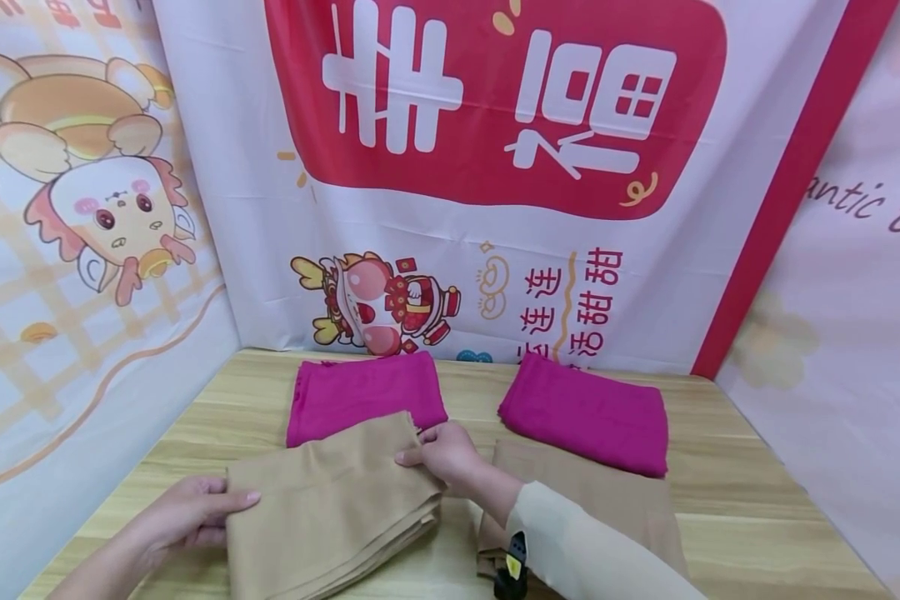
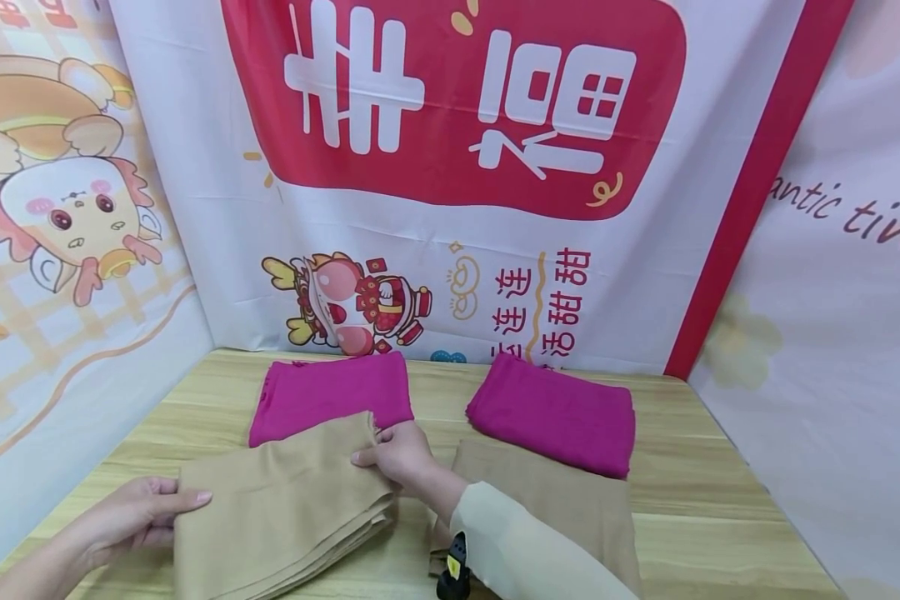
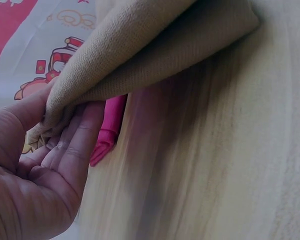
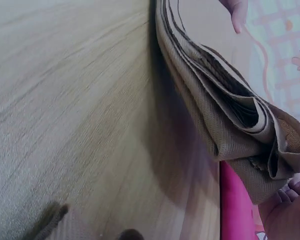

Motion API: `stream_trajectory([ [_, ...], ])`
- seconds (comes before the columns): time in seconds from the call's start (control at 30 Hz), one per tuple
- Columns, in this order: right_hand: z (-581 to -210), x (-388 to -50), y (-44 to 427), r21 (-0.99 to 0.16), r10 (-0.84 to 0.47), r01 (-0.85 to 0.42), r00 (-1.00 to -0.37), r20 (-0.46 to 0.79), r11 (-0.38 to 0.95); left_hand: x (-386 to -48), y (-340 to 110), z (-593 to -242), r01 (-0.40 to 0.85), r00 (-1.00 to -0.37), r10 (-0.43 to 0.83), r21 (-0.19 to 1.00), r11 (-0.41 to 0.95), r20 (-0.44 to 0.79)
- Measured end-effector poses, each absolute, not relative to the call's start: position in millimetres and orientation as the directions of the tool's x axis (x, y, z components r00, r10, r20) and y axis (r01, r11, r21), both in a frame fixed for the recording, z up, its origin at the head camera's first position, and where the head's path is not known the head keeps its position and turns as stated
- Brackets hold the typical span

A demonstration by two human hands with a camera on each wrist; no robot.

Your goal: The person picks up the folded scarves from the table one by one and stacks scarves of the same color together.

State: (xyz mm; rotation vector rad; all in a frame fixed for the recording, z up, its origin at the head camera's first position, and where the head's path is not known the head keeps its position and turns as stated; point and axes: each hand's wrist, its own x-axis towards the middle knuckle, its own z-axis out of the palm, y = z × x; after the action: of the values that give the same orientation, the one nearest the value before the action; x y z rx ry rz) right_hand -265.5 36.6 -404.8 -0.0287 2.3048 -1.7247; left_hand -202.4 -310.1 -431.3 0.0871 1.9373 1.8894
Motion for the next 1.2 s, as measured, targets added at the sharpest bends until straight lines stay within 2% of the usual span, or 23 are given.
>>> stream_trajectory([
  [0.6,-395.0,-259.4,49.3,-0.956,-0.099,0.138,-0.981,-0.168,0.257,-213.9,-295.1,-413.9,-0.251,-0.962,0.106,0.967,0.038,-0.253],
  [0.87,-392.4,-253.3,58.3,-0.963,-0.112,0.147,-0.978,-0.176,0.228,-219.9,-290.4,-408.1,-0.212,-0.97,0.11,0.975,0.068,-0.218],
  [1.2,-395.6,-246.0,68.8,-0.975,-0.152,0.188,-0.967,-0.206,0.12,-225.9,-282.4,-404.5,-0.205,-0.976,0.067,0.976,0.068,-0.209],
])
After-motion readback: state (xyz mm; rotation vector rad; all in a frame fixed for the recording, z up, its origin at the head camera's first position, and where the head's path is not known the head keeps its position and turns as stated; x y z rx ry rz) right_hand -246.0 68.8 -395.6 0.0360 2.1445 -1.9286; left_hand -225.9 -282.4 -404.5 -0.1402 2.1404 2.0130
